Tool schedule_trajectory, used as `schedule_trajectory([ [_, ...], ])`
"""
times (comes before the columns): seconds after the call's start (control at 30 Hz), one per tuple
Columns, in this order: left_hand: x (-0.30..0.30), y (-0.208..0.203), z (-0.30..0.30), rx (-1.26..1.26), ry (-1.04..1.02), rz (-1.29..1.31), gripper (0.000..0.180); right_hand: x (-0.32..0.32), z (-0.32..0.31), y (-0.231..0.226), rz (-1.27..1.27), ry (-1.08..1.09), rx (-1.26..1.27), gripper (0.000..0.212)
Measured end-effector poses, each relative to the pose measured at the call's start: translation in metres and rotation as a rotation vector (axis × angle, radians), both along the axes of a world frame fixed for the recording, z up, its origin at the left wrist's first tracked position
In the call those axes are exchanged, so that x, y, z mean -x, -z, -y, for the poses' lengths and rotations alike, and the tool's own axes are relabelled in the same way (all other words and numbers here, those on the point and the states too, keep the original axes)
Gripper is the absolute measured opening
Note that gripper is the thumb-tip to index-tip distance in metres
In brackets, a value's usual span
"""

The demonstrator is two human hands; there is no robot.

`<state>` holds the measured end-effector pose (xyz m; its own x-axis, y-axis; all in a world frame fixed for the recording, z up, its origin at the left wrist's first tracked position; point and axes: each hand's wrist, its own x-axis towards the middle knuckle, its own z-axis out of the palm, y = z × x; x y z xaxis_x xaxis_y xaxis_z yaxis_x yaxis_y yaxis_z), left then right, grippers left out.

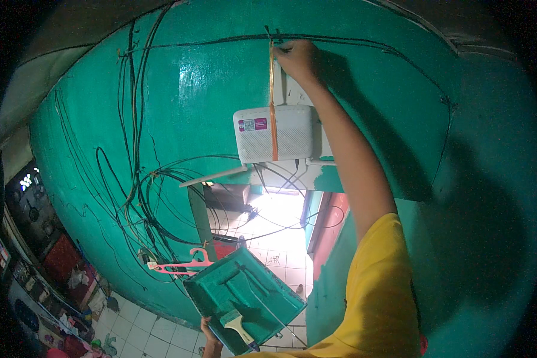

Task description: The person paints a green wall and ceiling using a paint roller on a pole and a paintbrush, while holding a paint tray in one hand.

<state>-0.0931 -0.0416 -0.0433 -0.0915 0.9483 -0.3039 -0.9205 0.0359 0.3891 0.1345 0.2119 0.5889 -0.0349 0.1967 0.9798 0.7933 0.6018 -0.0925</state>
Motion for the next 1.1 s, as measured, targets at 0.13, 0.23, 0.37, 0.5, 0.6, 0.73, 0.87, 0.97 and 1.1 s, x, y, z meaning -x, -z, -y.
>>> schedule_trajectory([
  [0.13,-0.002,0.005,-0.001,-0.029,0.036,0.018,0.044,0.006,-0.007,-0.001,-0.029,-0.033,0.108,0.025],
  [0.23,-0.002,0.003,-0.003,-0.017,0.052,0.039,0.041,0.006,0.000,-0.003,-0.109,-0.149,0.294,0.022],
  [0.37,-0.005,-0.006,-0.005,0.019,0.045,0.003,0.044,0.003,-0.012,-0.003,-0.242,-0.352,0.396,0.019],
  [0.5,-0.005,-0.010,-0.004,0.001,0.042,-0.025,0.046,0.012,-0.007,-0.003,-0.281,-0.493,0.407,0.018],
  [0.6,-0.004,-0.006,-0.008,0.005,0.057,-0.008,0.046,0.015,-0.014,-0.001,-0.314,-0.489,0.350,0.016],
  [0.73,-0.006,-0.008,-0.011,-0.016,0.070,0.007,0.046,0.014,-0.037,-0.003,-0.266,-0.304,0.120,0.015],
  [0.87,-0.006,0.000,-0.011,-0.007,0.086,-0.001,0.046,0.010,-0.047,-0.012,-0.224,-0.254,-0.035,0.015],
  [0.97,-0.007,-0.008,-0.008,0.029,0.086,-0.031,0.046,0.015,-0.035,-0.020,-0.201,-0.186,-0.077,0.017],
  [1.1,-0.008,-0.003,-0.013,0.050,0.118,-0.014,0.045,0.016,-0.016,-0.023,-0.191,-0.195,-0.165,0.020],
])
